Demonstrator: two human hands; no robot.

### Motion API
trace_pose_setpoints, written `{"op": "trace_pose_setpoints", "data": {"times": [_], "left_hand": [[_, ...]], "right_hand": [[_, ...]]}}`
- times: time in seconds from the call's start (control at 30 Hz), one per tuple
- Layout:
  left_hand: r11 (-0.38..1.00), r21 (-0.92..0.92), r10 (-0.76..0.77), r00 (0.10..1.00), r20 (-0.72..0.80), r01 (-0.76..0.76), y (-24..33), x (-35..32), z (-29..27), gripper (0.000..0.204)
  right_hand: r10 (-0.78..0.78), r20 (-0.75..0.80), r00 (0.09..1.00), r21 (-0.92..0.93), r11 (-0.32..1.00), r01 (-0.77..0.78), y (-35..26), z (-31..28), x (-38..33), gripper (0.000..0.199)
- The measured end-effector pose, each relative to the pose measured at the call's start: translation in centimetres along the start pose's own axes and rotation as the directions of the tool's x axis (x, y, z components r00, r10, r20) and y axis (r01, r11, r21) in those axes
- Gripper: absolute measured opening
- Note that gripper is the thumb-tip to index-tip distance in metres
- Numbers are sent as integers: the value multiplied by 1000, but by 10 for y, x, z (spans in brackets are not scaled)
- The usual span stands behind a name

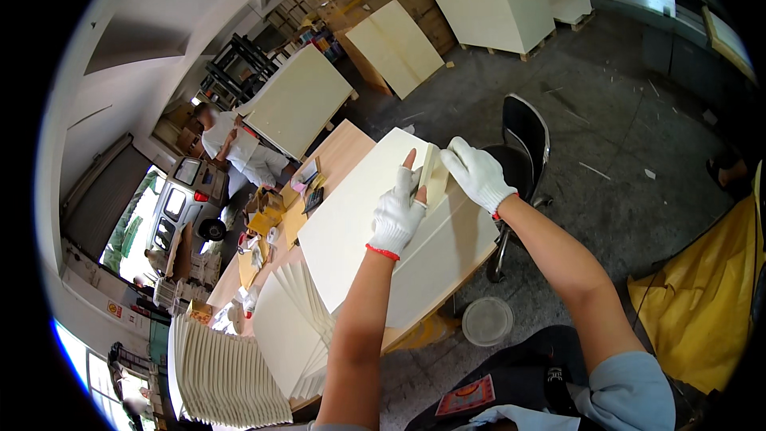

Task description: The person picks up stacks of white rectangular panels from a table and places them onto a growing pile. They repeatedly lift, align, and stack the panels while wearing white gloves. Another person is visible in the background moving furniture.

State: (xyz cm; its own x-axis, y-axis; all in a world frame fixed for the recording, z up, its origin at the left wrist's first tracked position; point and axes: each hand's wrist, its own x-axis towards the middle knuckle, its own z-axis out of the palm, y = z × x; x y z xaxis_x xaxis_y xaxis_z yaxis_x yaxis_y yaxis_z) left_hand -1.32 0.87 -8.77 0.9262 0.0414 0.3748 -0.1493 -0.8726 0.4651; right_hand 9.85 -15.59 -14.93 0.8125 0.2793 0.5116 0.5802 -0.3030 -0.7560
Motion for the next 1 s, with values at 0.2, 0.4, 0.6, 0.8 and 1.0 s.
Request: {"op": "trace_pose_setpoints", "data": {"times": [0.2, 0.4, 0.6, 0.8, 1.0], "left_hand": [[994, 107, -1, 999, 48, -4, -4, 15, 4, 59], [984, 177, -25, 998, 52, 16, -10, 30, 12, 54], [994, 99, 25, 994, 103, -35, -9, 13, 9, 57], [996, -87, 22, 999, 25, -19, -7, 10, 7, 43], [994, -53, -89, 990, 111, 96, -4, 14, 4, 29]], "right_hand": [[-32, -17, 999, -4, 999, 32, 4, 3, 0, 37], [36, 11, 999, 90, 995, -37, 0, 0, 0, 46], [123, 83, 989, 115, 985, -132, -2, -29, 4, 51], [-184, 275, 944, -443, 847, 294, 10, -45, 7, 43], [-107, 197, 975, -169, 976, 141, -4, -23, 20, 48]]}}
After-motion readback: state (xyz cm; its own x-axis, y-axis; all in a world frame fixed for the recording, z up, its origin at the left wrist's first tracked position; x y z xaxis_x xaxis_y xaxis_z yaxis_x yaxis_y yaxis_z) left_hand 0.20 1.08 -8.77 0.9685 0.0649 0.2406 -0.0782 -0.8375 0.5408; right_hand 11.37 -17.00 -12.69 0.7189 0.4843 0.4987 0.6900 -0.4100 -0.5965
